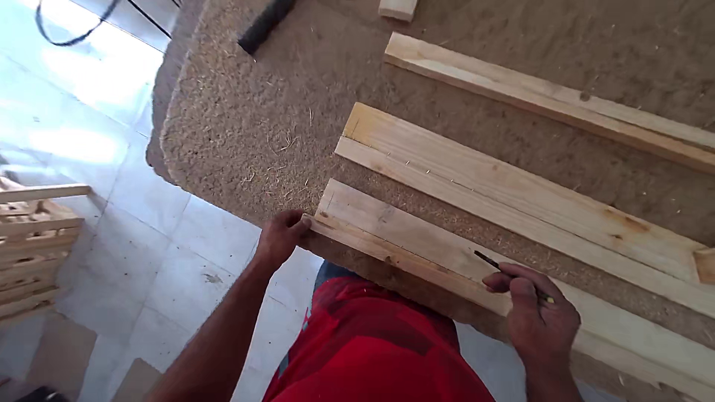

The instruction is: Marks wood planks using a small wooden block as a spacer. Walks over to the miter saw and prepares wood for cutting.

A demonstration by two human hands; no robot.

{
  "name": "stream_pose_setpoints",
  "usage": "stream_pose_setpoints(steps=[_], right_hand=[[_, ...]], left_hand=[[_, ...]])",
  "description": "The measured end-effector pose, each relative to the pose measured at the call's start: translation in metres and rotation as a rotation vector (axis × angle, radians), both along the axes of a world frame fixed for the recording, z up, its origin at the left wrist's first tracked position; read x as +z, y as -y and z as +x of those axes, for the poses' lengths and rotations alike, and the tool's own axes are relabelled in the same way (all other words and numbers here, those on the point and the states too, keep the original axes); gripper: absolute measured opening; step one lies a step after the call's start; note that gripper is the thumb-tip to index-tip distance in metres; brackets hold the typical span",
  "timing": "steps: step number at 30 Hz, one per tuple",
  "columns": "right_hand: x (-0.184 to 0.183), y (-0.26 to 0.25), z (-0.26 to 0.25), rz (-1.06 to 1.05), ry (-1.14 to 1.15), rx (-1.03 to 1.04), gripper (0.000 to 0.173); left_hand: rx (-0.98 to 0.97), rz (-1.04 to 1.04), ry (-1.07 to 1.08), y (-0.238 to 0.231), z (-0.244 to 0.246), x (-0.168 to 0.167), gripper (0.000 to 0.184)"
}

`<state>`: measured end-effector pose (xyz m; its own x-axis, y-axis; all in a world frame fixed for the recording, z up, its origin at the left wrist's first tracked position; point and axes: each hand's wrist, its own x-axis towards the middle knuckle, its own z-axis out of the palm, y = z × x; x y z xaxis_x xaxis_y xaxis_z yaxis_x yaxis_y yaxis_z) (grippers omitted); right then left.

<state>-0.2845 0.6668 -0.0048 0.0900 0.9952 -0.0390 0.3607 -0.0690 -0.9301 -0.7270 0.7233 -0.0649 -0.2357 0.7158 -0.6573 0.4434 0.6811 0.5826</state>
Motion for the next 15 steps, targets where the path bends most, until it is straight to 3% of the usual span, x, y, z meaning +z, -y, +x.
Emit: stream_pose_setpoints(steps=[9,12,15], right_hand=[[-0.005,-0.07,-0.108,-0.064,-0.084,0.102,0.045],[-0.008,-0.091,-0.145,-0.17,-0.153,0.02,0.021],[-0.015,-0.109,-0.184,-0.332,-0.157,0.048,0.012]], left_hand=[[-0.153,-0.062,0.102,-0.05,-0.014,0.007,0.024],[-0.195,-0.097,0.079,-0.058,-0.012,0.003,0.024],[-0.216,-0.134,0.039,-0.063,-0.012,0.001,0.021]])
